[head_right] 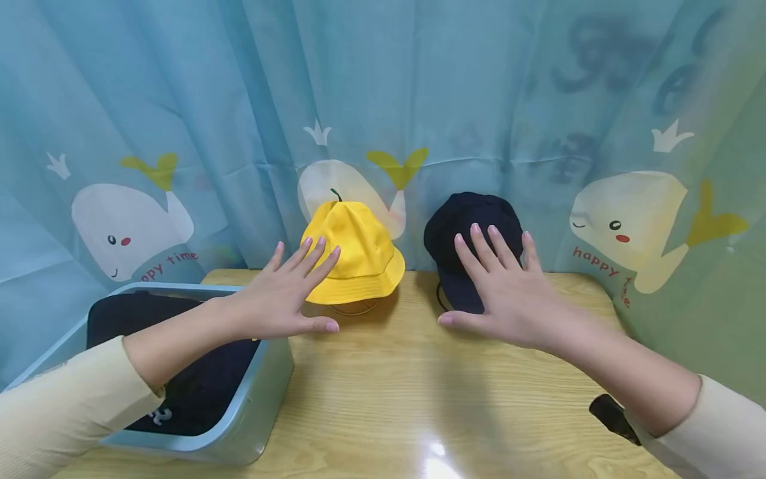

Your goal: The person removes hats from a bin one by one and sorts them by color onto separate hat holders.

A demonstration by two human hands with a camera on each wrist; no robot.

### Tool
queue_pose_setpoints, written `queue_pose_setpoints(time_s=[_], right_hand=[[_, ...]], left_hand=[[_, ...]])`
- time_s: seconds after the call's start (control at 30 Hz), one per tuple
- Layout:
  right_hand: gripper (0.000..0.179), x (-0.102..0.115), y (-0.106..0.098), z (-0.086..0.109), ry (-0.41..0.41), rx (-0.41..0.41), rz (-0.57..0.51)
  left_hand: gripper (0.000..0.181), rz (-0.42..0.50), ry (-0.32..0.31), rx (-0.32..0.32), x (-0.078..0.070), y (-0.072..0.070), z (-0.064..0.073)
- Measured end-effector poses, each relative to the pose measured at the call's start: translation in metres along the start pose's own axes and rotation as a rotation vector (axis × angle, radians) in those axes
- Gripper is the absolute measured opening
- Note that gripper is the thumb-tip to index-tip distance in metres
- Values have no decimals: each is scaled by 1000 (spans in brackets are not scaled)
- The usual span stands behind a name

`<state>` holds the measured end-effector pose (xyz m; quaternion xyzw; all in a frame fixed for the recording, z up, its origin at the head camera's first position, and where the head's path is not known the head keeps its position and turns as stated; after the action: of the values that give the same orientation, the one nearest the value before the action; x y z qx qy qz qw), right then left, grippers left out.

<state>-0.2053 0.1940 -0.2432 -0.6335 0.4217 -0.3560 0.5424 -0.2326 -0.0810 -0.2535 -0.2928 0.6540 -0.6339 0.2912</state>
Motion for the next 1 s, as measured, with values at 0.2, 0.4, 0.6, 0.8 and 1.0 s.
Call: queue_pose_setpoints(time_s=[0.2, 0.4, 0.6, 0.8, 1.0], right_hand=[[104, 11, -3, -4, -35, -23, 10], [103, 20, -4, -14, -50, -35, 6], [103, 33, -5, -22, -59, -46, 1], [105, 51, -17, -19, -109, -54, -11], [107, 71, -28, -16, -167, -114, 12]], left_hand=[[102, -11, 18, -7, 3, -5, 4], [103, -18, -3, 7, 13, -8, 12], [103, -17, -29, 17, 22, -16, 20], [103, 20, -15, 22, 29, -25, 31], [101, 41, 2, 19, 36, -34, 42]])
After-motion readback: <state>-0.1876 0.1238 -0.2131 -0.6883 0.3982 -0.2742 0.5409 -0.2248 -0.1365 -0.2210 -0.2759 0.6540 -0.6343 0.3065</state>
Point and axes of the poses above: each hand's wrist, its own z-axis away from the middle knuckle, its own y-axis out of the palm, x = y × z, the point moved 6 cm from there along -z, towards the middle knuckle, and after that the axes turned 3 degrees about y, right-handed, at the moved point
